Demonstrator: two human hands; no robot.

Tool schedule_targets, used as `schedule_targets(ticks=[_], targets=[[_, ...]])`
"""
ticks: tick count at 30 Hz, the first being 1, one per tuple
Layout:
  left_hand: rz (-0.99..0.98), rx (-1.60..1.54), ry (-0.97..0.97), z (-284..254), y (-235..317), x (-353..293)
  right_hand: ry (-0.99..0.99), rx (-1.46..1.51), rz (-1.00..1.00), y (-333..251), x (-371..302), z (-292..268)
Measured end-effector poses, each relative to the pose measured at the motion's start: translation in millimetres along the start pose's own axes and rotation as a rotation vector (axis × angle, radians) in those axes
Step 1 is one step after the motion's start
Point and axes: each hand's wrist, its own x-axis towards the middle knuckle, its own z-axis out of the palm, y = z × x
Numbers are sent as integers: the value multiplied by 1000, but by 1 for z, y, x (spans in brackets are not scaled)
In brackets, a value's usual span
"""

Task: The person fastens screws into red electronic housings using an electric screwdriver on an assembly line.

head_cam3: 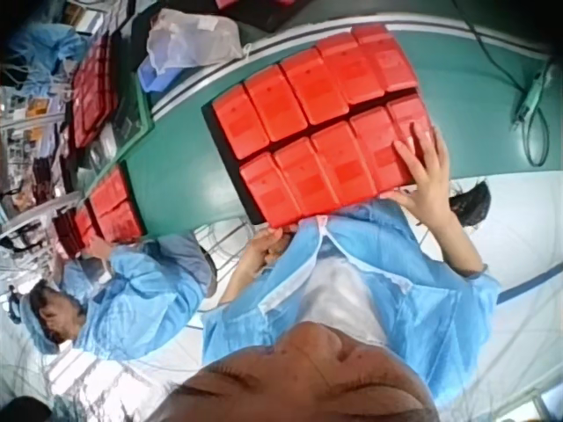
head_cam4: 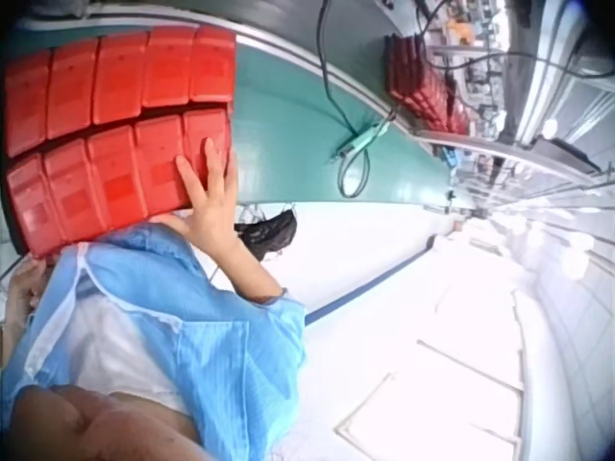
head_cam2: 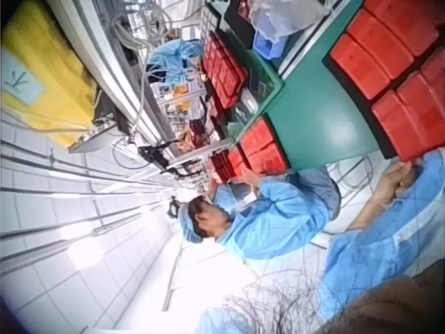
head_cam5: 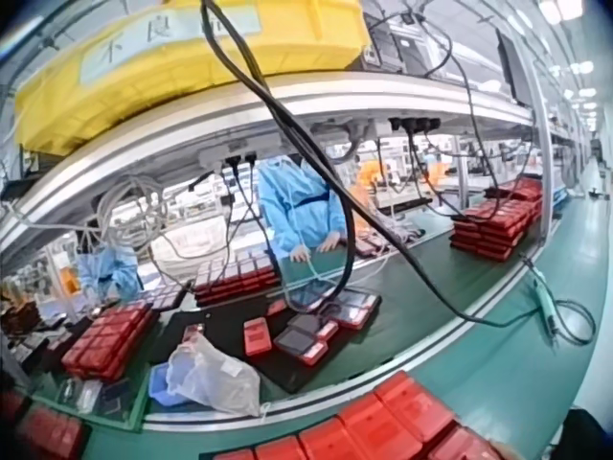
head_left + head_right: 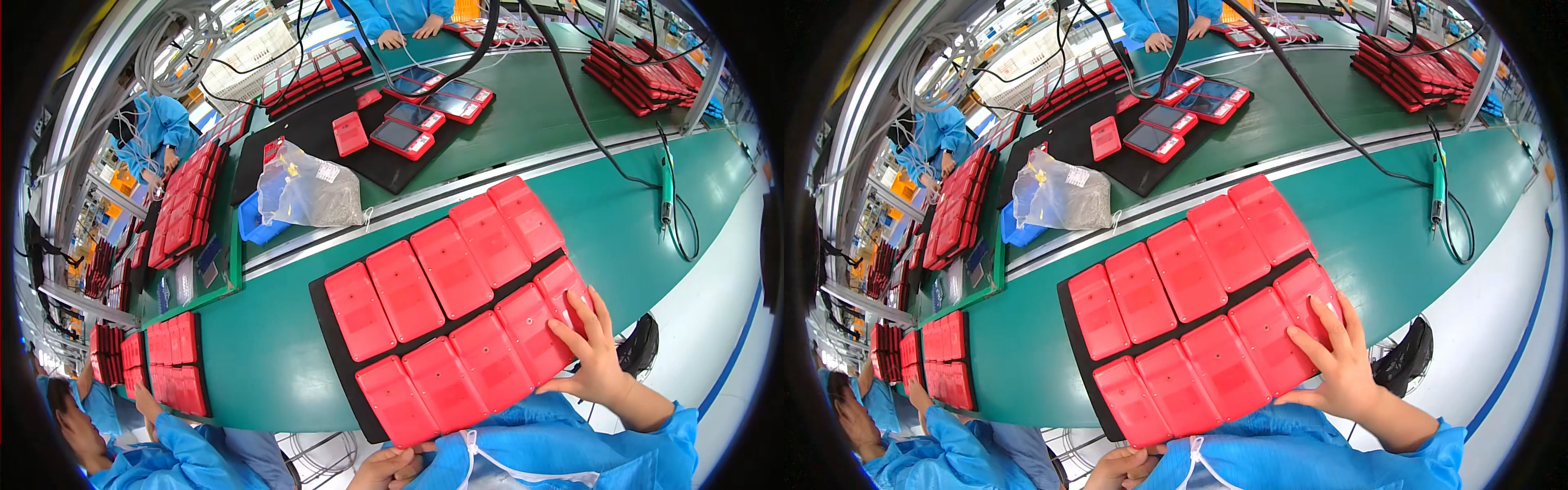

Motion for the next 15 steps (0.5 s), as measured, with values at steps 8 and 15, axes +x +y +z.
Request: schedule_targets(ticks=[8, 15], targets=[[-116, -368, 17, 14, 22, 3, 76, -91, 176, -29, 3, 11], [-126, 15, 80, 43, 26, 7, 41, -43, 137, -25, -6, 5]])
